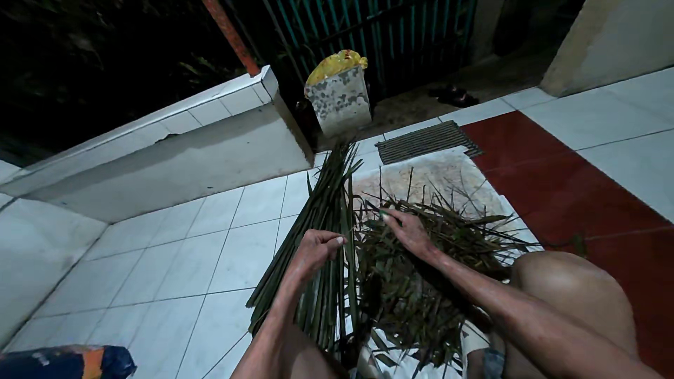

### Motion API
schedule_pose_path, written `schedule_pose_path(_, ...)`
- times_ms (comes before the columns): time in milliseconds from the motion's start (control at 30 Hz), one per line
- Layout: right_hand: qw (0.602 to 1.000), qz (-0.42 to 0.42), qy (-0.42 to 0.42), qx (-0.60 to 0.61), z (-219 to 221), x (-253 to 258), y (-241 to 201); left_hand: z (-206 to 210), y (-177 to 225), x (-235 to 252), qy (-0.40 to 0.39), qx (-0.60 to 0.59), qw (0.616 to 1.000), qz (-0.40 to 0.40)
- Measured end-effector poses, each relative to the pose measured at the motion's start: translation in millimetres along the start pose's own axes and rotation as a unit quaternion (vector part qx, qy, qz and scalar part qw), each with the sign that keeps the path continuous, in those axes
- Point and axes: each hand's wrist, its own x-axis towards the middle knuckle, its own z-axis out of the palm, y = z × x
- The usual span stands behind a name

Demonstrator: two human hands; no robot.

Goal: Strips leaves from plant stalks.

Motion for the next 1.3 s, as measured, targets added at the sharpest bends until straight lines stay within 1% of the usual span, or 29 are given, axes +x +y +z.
schedule_pose_path(200,0.999,0.034,0.020,-0.002,-4,11,17,-4,0,-4,-0.013,-0.009,1.000,0.006)
schedule_pose_path(367,0.989,0.128,0.072,-0.034,-21,21,31,-11,0,-8,-0.024,-0.019,0.999,0.009)
schedule_pose_path(433,0.983,0.149,0.096,-0.053,-25,23,31,-16,1,-11,-0.018,-0.027,0.999,0.012)
schedule_pose_path(533,0.976,0.178,0.108,-0.062,-27,22,25,-23,1,-13,0.003,-0.031,0.999,0.016)
schedule_pose_path(600,0.977,0.170,0.114,-0.054,-28,21,14,-23,-2,-9,0.028,0.000,0.999,0.032)
schedule_pose_path(633,0.980,0.158,0.114,-0.044,-30,21,5,-22,-5,-7,0.047,0.039,0.997,0.043)
schedule_pose_path(700,0.985,0.118,0.120,-0.026,-35,20,-15,-22,-9,0,0.080,0.130,0.987,0.057)
schedule_pose_path(767,0.991,0.074,0.111,-0.015,-39,18,-30,-21,-11,4,0.092,0.175,0.978,0.072)
schedule_pose_path(867,0.997,0.040,0.061,-0.019,-43,11,-44,-15,-8,7,0.081,0.216,0.970,0.082)
schedule_pose_path(933,0.999,0.025,0.024,-0.031,-43,9,-43,-8,-4,7,0.066,0.244,0.964,0.084)
schedule_pose_path(1000,0.999,0.005,0.017,-0.038,-42,6,-44,-3,-1,6,0.054,0.263,0.959,0.086)
schedule_pose_path(1133,0.997,-0.018,-0.006,-0.069,-50,1,-47,1,5,4,0.036,0.274,0.955,0.108)
schedule_pose_path(1300,0.991,-0.023,-0.080,-0.104,-50,-6,-37,5,5,-3,0.034,0.281,0.946,0.157)
